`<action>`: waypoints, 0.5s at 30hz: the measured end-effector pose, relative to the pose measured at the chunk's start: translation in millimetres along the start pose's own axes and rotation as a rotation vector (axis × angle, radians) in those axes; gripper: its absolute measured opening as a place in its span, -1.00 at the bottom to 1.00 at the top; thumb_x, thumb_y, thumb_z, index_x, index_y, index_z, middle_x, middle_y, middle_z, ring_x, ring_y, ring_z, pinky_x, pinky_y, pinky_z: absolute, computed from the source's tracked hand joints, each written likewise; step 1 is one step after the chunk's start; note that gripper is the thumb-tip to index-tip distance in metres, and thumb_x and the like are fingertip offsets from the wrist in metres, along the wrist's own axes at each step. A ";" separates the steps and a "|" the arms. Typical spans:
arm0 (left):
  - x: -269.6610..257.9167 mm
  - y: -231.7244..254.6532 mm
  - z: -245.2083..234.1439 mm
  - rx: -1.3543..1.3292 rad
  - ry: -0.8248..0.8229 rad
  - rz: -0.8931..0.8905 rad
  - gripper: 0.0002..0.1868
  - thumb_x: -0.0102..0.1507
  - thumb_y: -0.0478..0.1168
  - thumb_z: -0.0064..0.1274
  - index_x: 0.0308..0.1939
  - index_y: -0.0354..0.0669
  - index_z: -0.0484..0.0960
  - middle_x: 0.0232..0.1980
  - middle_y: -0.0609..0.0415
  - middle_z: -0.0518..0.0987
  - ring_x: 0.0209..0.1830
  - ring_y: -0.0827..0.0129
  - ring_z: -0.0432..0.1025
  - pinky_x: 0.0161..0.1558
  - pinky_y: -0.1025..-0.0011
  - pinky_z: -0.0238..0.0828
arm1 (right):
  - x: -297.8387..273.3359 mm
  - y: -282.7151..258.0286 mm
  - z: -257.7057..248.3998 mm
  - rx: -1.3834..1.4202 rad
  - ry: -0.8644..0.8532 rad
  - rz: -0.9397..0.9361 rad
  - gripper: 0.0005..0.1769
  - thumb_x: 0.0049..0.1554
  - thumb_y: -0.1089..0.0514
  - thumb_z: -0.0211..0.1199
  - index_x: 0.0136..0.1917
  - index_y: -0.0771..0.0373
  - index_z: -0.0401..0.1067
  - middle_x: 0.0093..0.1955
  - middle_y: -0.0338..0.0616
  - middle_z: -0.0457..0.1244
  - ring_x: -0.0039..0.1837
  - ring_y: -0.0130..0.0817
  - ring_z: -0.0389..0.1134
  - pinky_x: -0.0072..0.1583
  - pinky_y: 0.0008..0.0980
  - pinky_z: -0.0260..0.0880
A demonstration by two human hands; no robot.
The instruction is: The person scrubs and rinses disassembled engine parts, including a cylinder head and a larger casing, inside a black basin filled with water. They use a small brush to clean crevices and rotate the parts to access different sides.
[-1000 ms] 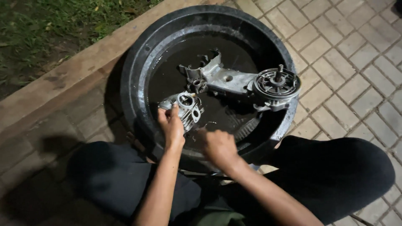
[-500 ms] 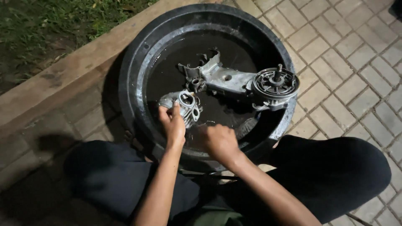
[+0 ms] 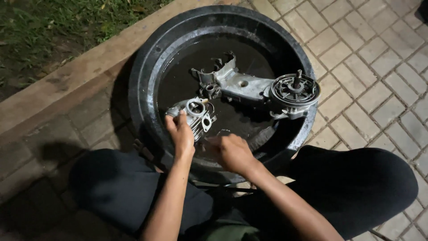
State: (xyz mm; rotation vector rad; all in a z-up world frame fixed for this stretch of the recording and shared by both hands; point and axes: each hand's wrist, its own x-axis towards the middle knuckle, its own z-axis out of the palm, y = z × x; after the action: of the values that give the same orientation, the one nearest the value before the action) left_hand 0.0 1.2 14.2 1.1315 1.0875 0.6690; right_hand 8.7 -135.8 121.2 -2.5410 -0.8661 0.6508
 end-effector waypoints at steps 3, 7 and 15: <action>13.9 -24.9 3.1 0.038 -0.035 0.048 -0.70 0.33 -0.11 0.10 -0.15 -0.29 0.41 -0.13 -0.10 0.44 -0.04 0.24 0.30 0.14 0.21 0.24 | 16.7 22.6 29.1 -0.322 0.125 -0.014 -0.85 -0.05 0.07 0.19 -0.41 0.06 0.48 -0.45 -0.13 0.33 -0.30 -0.04 0.47 -0.24 -0.08 0.48; 17.7 -20.4 0.4 0.091 -0.011 0.057 -0.76 0.33 -0.12 0.08 -0.16 -0.21 0.44 -0.14 -0.01 0.47 -0.06 0.30 0.35 0.11 0.28 0.29 | 3.7 18.3 38.8 -0.369 0.157 -0.149 -0.89 -0.09 0.07 0.20 -0.40 0.00 0.51 -0.46 -0.12 0.33 -0.32 -0.06 0.47 -0.25 -0.13 0.48; 3.8 4.7 -7.0 0.055 -0.042 -0.081 -0.74 0.34 -0.08 0.09 -0.18 -0.21 0.47 -0.16 -0.04 0.52 -0.10 0.26 0.40 0.04 0.22 0.34 | 22.6 133.5 83.7 -0.286 0.044 -0.005 -0.76 0.11 0.09 0.06 -0.11 0.20 0.49 -0.17 0.09 0.35 0.01 0.10 0.46 0.03 0.00 0.48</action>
State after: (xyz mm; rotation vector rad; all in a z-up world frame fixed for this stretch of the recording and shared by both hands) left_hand -4.7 8.7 17.0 1.1377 1.1156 0.5523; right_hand 42.5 -203.4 -18.9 -2.7914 -1.0133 0.4977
